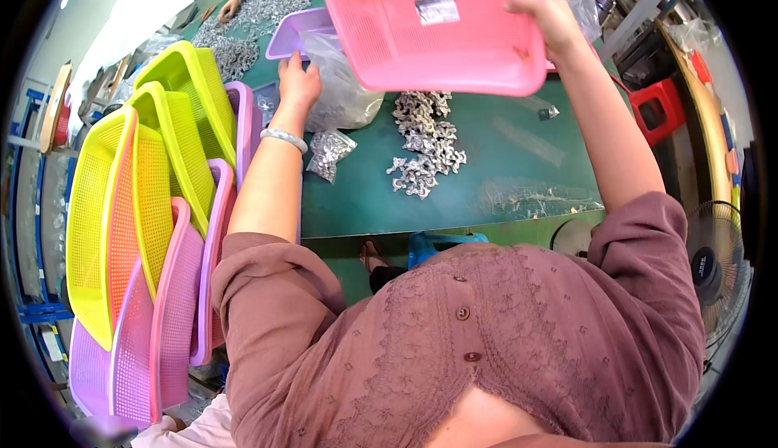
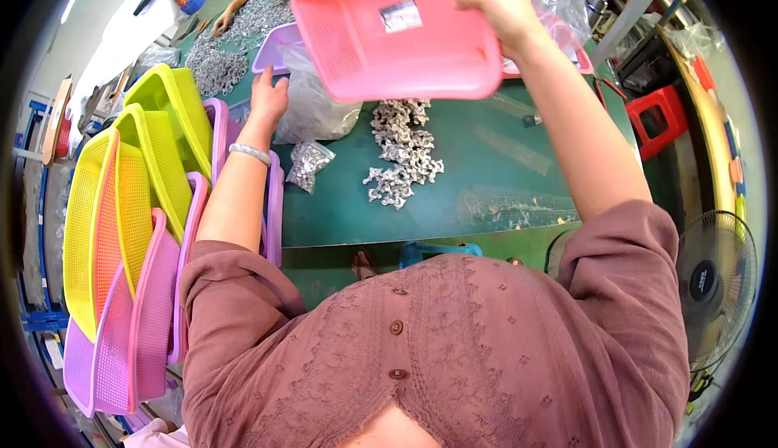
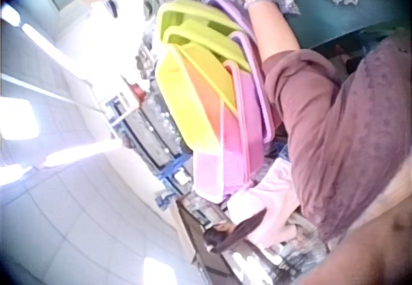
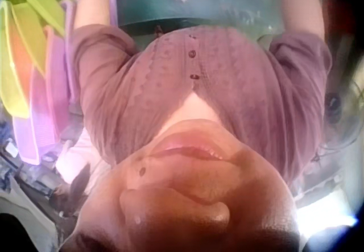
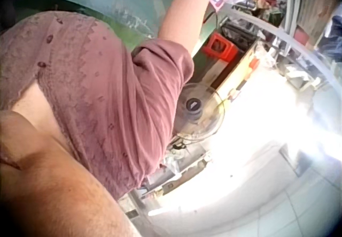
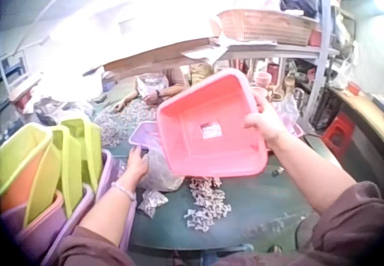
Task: The person scoops small metal parts into a plastic tray, transfers them into a plastic bag, wipes down the workstation, and kemudian places several small metal items into a plastic bowl.
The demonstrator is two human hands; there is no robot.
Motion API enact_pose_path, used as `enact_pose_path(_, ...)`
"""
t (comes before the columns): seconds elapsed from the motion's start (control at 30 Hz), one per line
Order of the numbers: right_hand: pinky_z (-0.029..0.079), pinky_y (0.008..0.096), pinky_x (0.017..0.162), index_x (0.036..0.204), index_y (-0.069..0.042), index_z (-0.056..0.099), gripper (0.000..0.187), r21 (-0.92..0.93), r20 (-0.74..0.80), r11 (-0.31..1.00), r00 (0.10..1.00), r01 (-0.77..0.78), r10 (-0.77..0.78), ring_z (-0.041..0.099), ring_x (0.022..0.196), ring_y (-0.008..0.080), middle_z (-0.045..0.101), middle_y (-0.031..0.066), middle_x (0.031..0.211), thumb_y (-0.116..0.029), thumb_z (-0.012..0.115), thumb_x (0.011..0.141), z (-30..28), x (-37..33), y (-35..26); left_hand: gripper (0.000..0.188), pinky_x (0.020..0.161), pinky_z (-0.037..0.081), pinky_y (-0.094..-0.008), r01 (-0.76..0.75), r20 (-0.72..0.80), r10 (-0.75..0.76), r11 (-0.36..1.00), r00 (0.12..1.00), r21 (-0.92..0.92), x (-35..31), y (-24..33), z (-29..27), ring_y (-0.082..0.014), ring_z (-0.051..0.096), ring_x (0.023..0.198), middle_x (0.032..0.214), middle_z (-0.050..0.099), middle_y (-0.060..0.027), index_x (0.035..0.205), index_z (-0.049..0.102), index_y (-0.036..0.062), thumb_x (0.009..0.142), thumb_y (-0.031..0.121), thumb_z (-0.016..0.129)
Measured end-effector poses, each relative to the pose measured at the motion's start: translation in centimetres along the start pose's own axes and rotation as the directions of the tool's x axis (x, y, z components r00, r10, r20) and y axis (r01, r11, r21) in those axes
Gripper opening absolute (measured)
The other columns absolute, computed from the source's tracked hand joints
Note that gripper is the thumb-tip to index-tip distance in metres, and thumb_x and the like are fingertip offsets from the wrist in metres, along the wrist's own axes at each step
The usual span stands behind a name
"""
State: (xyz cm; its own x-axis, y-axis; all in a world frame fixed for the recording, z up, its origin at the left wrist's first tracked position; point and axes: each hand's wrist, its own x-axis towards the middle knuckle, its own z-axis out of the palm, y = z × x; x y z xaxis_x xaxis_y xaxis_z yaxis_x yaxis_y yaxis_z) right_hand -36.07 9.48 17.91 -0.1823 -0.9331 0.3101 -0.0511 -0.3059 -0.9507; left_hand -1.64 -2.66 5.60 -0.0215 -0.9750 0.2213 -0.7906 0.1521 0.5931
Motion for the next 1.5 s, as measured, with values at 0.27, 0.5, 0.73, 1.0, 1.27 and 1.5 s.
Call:
enact_pose_path(0.27, 0.046, 0.0393, 0.082, 0.125, -0.006, 0.035, 0.066, 0.513, -0.023, 0.689, 0.794, -0.511, 0.607, 0.053, 0.094, 0.0252, 0.051, 0.013, 0.107, -0.004, 0.057, 0.063, -4.8, -13.3, 3.3, 0.057, 0.095, 0.035, -0.0332, 0.497, 0.554, 0.086, 0.343, 0.828, -0.797, -14.6, 2.3, 0.4, -0.0215, 0.044, 0.113, 0.125, 0.044, -0.0144, 0.129, 0.03, -0.0034, 0.085, 0.026, 0.052)
enact_pose_path(0.5, 0.039, 0.0396, 0.092, 0.127, -0.004, 0.035, 0.066, 0.102, 0.439, 0.79, 0.74, -0.605, 0.51, 0.046, 0.108, 0.0265, 0.045, 0.0161, 0.119, -0.024, 0.065, 0.072, 0.5, -18.2, 12.9, 0.049, 0.081, 0.047, -0.0353, 0.712, 0.626, -0.355, 0.209, 0.694, -0.671, -30.7, -2.1, -7.2, -0.0246, 0.056, 0.095, 0.109, 0.054, -0.015, 0.118, 0.041, -0.0057, 0.074, 0.009, 0.056)
enact_pose_path(0.73, 0.03, 0.0427, 0.097, 0.118, -0.012, 0.049, 0.053, -0.613, 0.437, 0.68, 0.89, 0.401, -0.13, 0.036, 0.117, 0.0345, 0.042, 0.0183, 0.124, -0.046, 0.053, 0.078, 0.6, -2.9, 26.4, 0.06, 0.079, 0.049, -0.0378, 0.678, 0.47, -0.716, 0.005, 0.515, -0.735, -45.5, -7.8, -14.3, -0.0288, 0.057, 0.092, 0.105, 0.055, -0.0165, 0.116, 0.041, -0.0062, 0.061, 0.004, 0.061)
enact_pose_path(1.0, 0.014, 0.0506, 0.102, 0.13, -0.029, 0.036, 0.06, -0.781, 0.553, 0.443, 0.817, 0.44, 0.162, 0.019, 0.13, 0.028, 0.026, 0.0027, 0.139, -0.063, 0.03, 0.081, 6.7, 1.6, 31.9, 0.066, 0.086, 0.045, -0.0438, 0.594, 0.413, -0.837, -0.136, 0.36, -0.793, -54.4, -8.4, -17.0, -0.0344, 0.051, 0.1, 0.11, 0.051, -0.0182, 0.118, 0.039, -0.0073, 0.054, 0.0, 0.053)
enact_pose_path(1.27, 0.018, 0.047, 0.101, 0.119, -0.025, 0.051, 0.05, -0.719, 0.626, 0.512, 0.759, 0.47, 0.182, 0.028, 0.126, 0.02, 0.037, 0.0016, 0.133, -0.056, 0.032, 0.085, 6.0, 1.1, 32.3, 0.045, 0.081, 0.048, -0.0374, 0.808, 0.491, -0.871, -0.273, 0.023, -0.523, -61.8, -11.4, -15.6, -0.0288, 0.057, 0.089, 0.095, 0.057, -0.016, 0.102, 0.05, -0.0071, 0.059, 0.003, 0.052)
enact_pose_path(1.5, 0.021, 0.0457, 0.1, 0.113, -0.023, 0.056, 0.045, -0.687, 0.613, 0.535, 0.787, 0.491, 0.064, 0.033, 0.123, 0.0201, 0.042, 0.0034, 0.129, -0.053, 0.039, 0.084, 6.9, -1.6, 31.9, 0.035, 0.074, 0.049, -0.0351, 0.834, 0.672, -0.711, -0.23, 0.208, -0.502, -51.2, -17.0, -3.2, -0.0261, 0.059, 0.082, 0.09, 0.06, -0.0135, 0.095, 0.055, -0.0063, 0.061, 0.003, 0.055)
